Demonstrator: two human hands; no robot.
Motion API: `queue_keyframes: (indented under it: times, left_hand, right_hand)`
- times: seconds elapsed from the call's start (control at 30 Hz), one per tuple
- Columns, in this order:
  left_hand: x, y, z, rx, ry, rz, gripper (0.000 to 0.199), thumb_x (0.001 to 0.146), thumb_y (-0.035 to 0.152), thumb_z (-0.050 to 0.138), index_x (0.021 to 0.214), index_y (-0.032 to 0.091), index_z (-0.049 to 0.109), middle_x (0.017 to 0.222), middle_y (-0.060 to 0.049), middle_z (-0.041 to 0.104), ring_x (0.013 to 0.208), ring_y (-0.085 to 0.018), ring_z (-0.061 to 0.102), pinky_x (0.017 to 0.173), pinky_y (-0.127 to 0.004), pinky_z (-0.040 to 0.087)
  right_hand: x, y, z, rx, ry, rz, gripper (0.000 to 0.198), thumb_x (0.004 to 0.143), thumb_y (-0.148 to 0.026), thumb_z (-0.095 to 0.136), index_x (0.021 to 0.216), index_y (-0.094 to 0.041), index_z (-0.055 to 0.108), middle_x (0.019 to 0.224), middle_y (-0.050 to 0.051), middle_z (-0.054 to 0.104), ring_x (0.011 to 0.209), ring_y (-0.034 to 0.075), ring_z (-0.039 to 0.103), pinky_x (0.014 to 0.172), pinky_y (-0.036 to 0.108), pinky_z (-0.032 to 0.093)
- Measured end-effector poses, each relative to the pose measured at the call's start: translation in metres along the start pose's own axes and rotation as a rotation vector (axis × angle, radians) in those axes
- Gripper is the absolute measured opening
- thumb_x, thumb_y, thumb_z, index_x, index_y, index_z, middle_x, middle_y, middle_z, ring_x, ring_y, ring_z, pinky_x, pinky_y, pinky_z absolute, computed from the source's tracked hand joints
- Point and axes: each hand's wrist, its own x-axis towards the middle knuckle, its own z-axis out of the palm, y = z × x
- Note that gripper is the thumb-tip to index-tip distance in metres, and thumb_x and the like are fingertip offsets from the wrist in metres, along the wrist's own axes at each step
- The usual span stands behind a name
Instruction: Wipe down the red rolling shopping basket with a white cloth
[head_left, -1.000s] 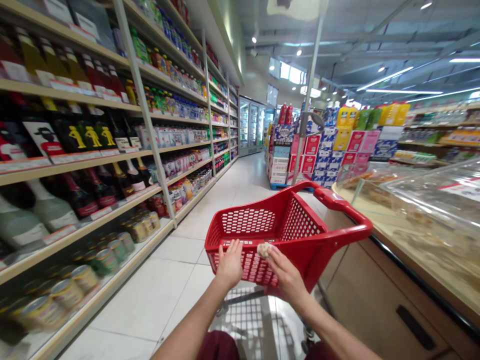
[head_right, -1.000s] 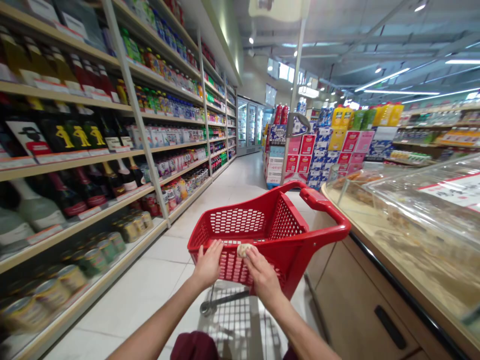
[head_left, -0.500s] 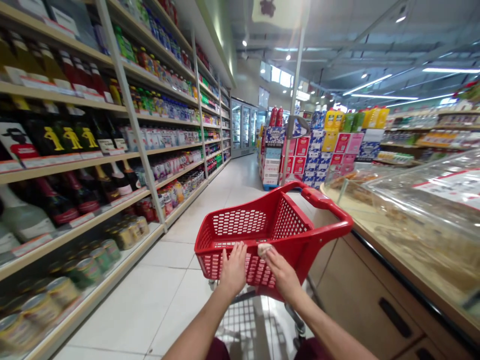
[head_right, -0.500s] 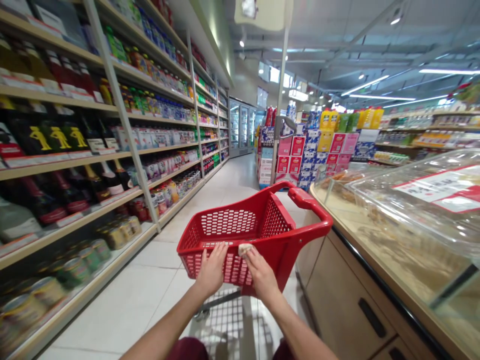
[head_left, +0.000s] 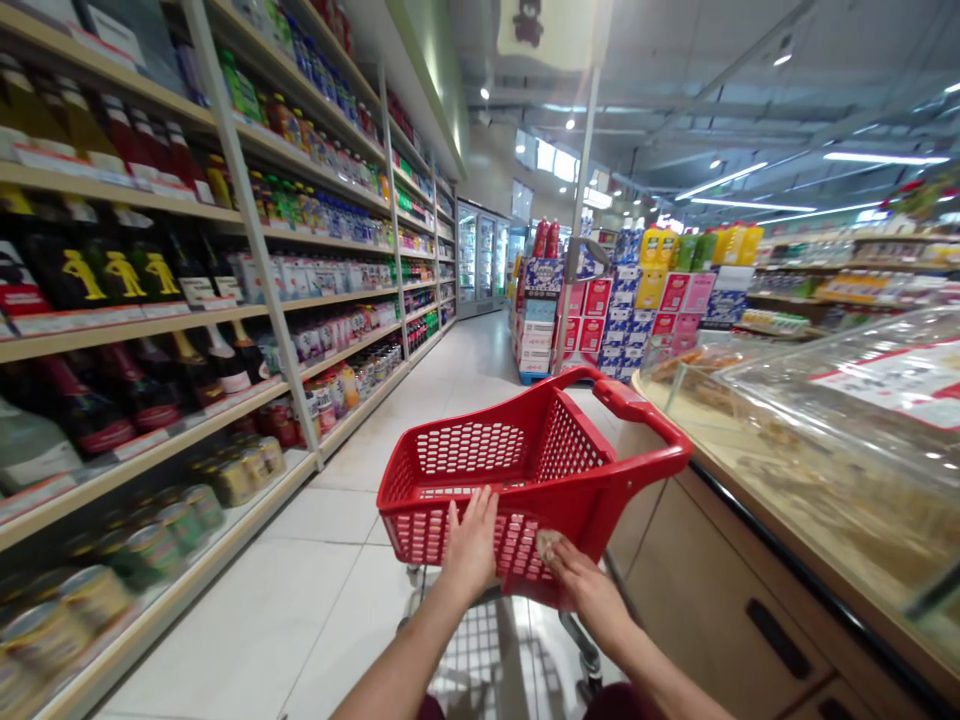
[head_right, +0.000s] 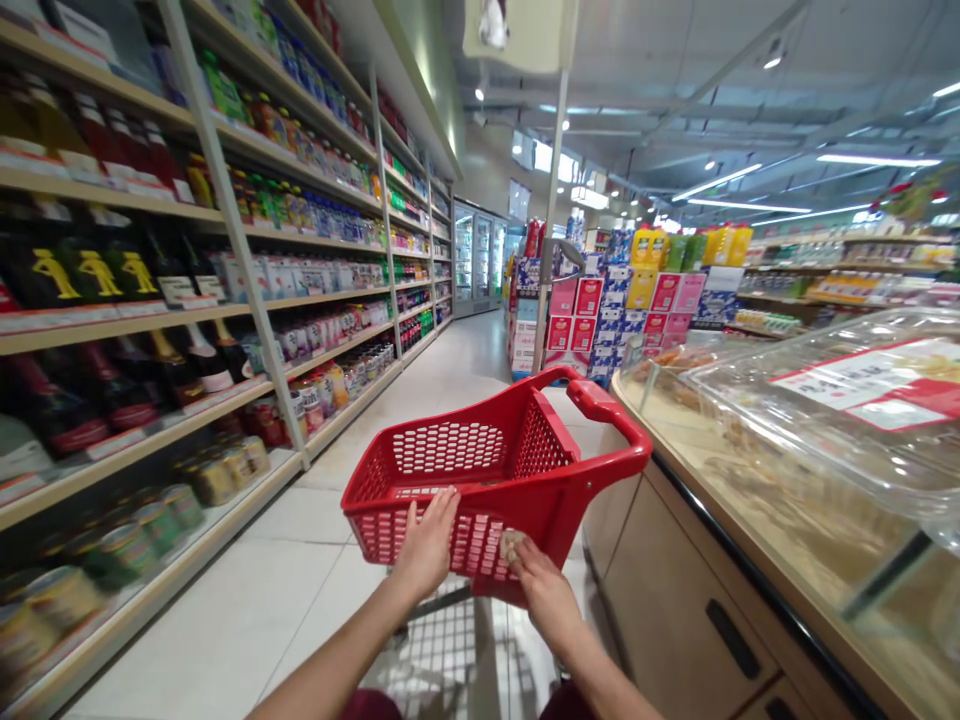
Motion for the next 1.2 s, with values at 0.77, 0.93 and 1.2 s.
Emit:
queue_keyframes:
  times: [0.77,0.93,1.2]
  left_hand:
    - [0.016,0.020,0.010,0.082,0.040,-0.002,0.076,0.060,0.007,0.035,0.134,0.014,0.019,0.142,-0.006,0.019,0.131,-0.020,0.012,0.103,-0.050,0.011]
    - [0.016,0.020,0.011,0.093,0.032,0.000,0.077,0.059,0.008,0.036,0.134,0.014,0.017,0.143,-0.007,0.018,0.131,-0.020,0.011,0.103,-0.051,0.010]
    - [0.014,0.016,0.016,0.130,0.069,0.008,0.075,0.063,0.006,0.033,0.134,0.018,0.017,0.142,-0.003,0.020,0.131,-0.021,0.010,0.103,-0.052,0.009]
  right_hand:
    - [-0.013,0.042,-0.067,-0.176,0.127,0.088,0.039,0.083,-0.011,0.036,0.113,-0.028,0.054,0.115,0.001,0.057,0.108,0.015,0.051,0.090,0.030,0.046]
    - [0.016,0.018,-0.062,-0.143,0.176,0.121,0.040,0.084,-0.011,0.036,0.120,-0.023,0.049,0.125,0.006,0.048,0.118,0.019,0.040,0.097,0.039,0.039]
    - [0.086,0.050,-0.083,-0.309,-0.006,0.000,0.034,0.083,-0.010,0.038,0.108,-0.022,0.058,0.114,0.005,0.058,0.115,0.019,0.044,0.096,0.038,0.039]
